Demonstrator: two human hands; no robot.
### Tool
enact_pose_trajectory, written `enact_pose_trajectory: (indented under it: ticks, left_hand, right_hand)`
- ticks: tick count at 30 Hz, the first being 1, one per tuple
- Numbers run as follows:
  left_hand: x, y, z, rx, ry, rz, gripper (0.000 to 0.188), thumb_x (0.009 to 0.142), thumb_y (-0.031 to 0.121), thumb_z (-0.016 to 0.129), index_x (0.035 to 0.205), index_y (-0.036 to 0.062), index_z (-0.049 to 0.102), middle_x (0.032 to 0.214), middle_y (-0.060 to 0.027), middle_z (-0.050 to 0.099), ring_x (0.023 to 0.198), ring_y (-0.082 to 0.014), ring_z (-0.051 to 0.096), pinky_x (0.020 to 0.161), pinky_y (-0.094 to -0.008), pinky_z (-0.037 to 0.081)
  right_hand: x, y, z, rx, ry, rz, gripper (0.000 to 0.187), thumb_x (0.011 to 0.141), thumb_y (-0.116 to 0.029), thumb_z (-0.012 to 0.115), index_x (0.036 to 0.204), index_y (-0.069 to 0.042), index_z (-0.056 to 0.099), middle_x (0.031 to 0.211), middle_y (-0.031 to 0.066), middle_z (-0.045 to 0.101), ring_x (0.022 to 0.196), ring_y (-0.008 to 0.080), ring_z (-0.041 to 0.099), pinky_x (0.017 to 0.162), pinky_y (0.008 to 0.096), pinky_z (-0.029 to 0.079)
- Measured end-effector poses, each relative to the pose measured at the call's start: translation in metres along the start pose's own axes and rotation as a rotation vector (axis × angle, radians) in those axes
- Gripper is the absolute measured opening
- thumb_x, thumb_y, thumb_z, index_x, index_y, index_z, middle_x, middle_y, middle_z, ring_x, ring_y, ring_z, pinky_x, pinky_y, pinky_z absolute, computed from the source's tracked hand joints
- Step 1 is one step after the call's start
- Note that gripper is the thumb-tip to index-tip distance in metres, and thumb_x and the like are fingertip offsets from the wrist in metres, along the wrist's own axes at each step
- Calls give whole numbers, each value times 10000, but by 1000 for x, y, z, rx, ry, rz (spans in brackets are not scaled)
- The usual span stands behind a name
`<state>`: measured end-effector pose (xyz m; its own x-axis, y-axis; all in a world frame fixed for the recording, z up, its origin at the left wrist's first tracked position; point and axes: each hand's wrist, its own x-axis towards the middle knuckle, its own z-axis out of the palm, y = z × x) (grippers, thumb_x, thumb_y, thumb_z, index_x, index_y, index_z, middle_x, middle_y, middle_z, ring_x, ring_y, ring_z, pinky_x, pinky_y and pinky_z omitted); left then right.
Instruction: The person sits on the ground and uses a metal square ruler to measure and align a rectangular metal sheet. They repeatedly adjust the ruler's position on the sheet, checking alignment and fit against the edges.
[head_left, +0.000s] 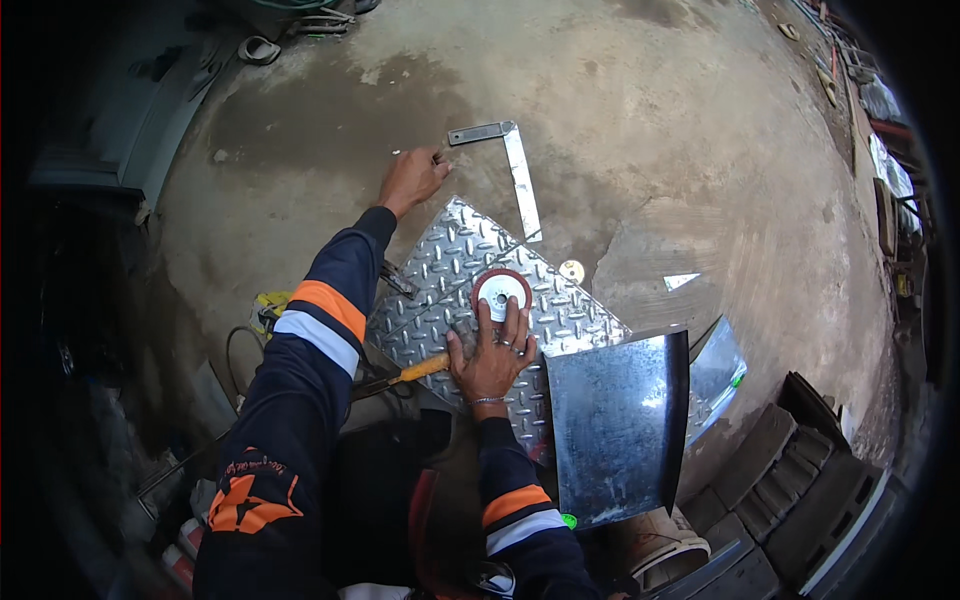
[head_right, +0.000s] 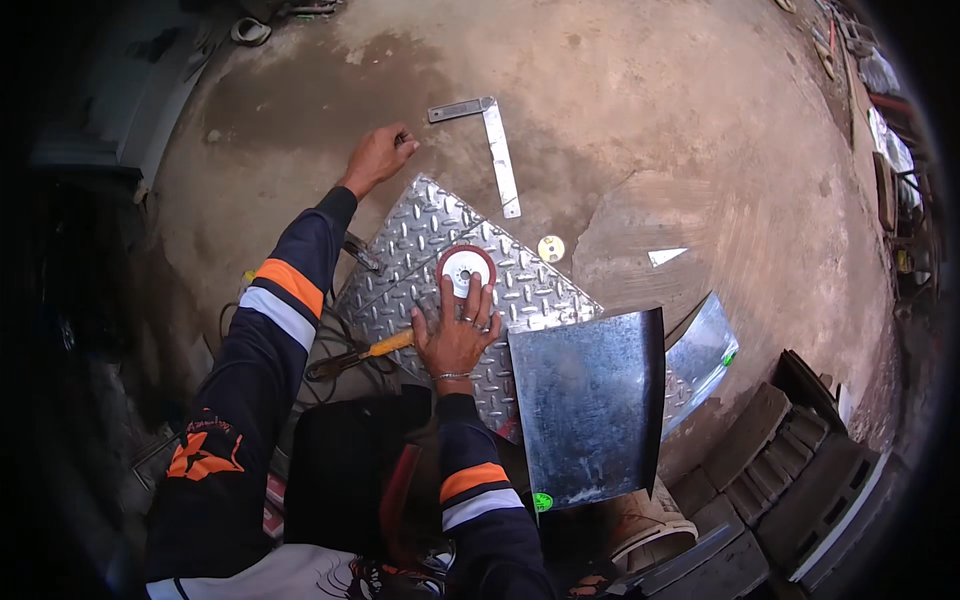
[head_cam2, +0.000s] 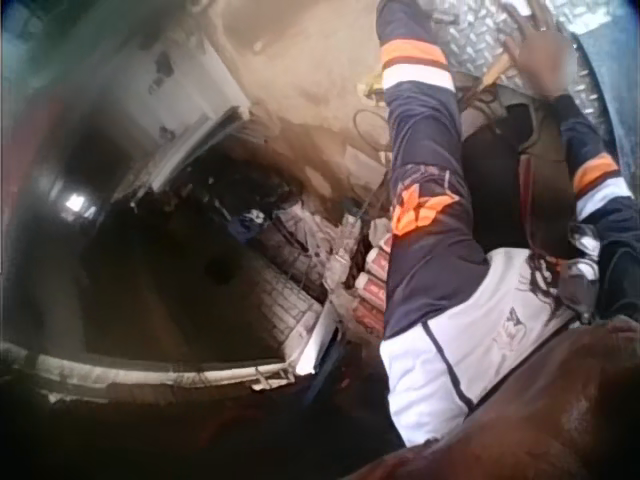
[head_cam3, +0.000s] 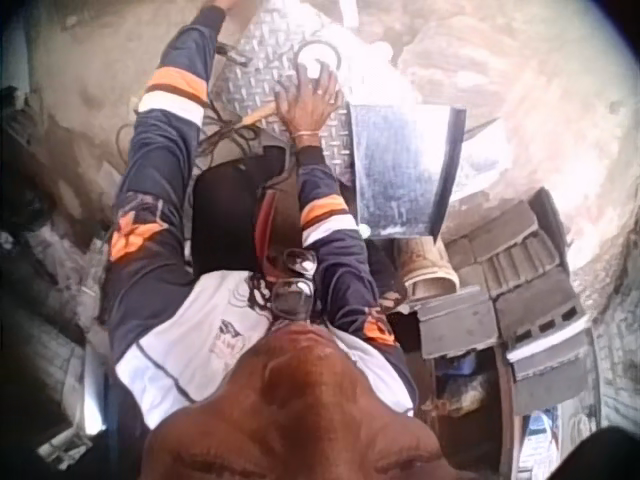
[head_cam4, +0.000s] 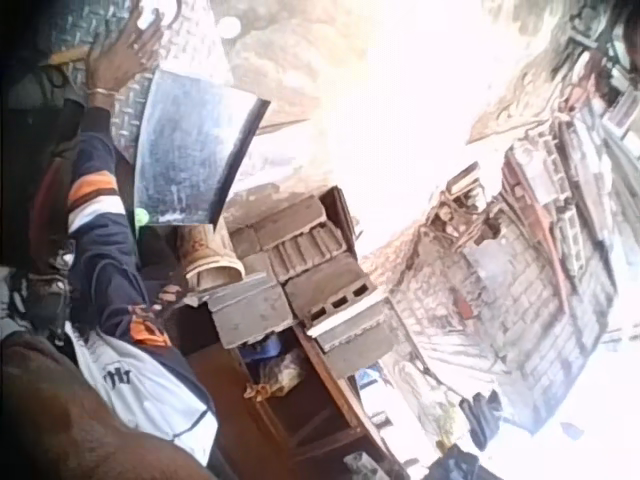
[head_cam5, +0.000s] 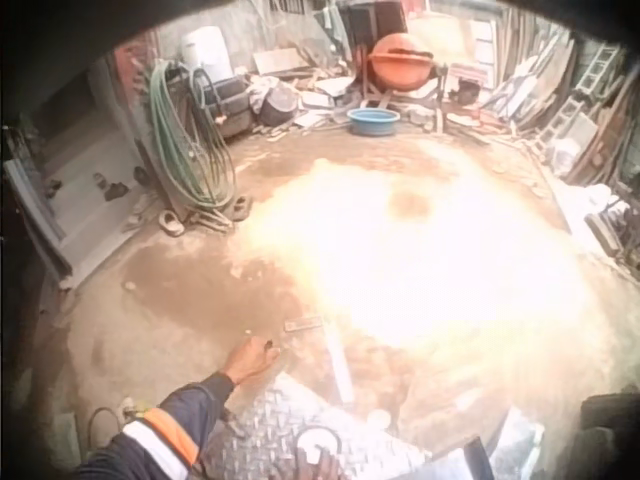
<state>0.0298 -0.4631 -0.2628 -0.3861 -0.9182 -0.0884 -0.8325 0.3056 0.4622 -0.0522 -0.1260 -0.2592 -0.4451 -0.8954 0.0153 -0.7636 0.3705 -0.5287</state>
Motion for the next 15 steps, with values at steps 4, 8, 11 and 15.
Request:
enact_pose_trajectory:
  ticks: [4,8,11,15]
  left_hand:
    - [92,-41,60,177,-186,-12,275,913,260,718,1069,34,730,1053,-215,742,1048,-412,703,912,-489,555]
    - [143,-61,107,317,-321,27,309,896,201,693,1187,103,723,1353,-230,639,1281,-428,583,1064,-493,498]
    - [169,-85,140,382,-437,51,374,894,182,667,1264,197,717,1584,-219,426,1478,-443,390,1188,-514,408]
    - [195,-90,182,430,-504,24,442,889,153,635,1291,318,716,1729,-210,194,1592,-437,188,1278,-530,236]
  right_hand:
    - [3,4,3,5,14,23,646,908,-584,666,1466,-263,610,1660,153,374,1541,350,277,1202,561,169]
    - [2,5,3,-26,-8,62,652,881,-620,678,1441,-288,636,1634,146,411,1525,335,302,1207,547,175]
    - [0,3,3,-14,-27,85,643,871,-623,688,1421,-293,653,1627,146,421,1522,336,305,1210,543,172]
    - [1,4,3,-35,-32,100,642,857,-645,696,1391,-290,675,1593,144,454,1504,334,322,1206,542,172]
